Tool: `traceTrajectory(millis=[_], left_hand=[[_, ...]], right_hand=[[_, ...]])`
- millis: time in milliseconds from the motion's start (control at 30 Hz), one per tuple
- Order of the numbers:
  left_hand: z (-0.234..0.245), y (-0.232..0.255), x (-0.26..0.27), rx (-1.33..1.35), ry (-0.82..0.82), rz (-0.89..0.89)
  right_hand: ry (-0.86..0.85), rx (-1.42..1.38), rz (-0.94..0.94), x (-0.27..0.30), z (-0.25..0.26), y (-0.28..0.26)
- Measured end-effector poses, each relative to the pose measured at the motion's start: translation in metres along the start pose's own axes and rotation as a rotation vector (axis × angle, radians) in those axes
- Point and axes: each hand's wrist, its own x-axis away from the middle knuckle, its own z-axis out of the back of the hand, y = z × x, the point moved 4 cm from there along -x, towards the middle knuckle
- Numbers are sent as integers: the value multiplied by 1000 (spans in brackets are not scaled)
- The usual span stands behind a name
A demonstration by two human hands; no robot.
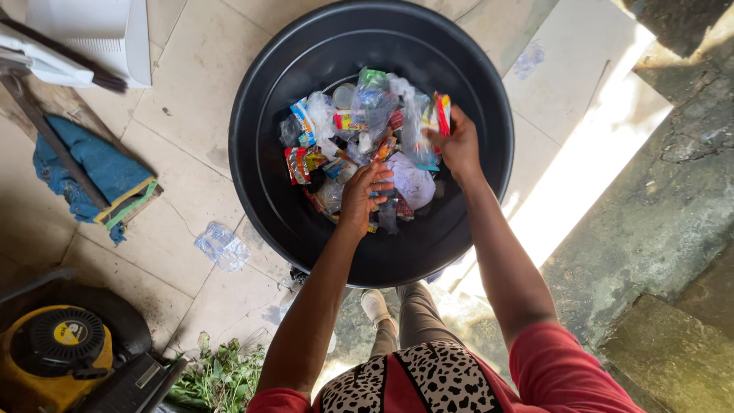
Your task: The person picks up several plastic wrappers, containers, and a bottle from a black bin and places them into plastic bags by hand.
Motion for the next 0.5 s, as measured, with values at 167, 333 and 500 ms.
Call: traceTrajectory(millis=[167, 333, 500], left_hand=[[-62, 47, 42, -215, -174, -189], [-124, 89, 144, -897, -127, -843], [-147, 86, 201, -1069, -141, -942]], right_hand=[[-23, -372, -17, 97, 15, -71], [77, -426, -14, 161, 23, -92], [91, -448, 39, 217, 31, -109]])
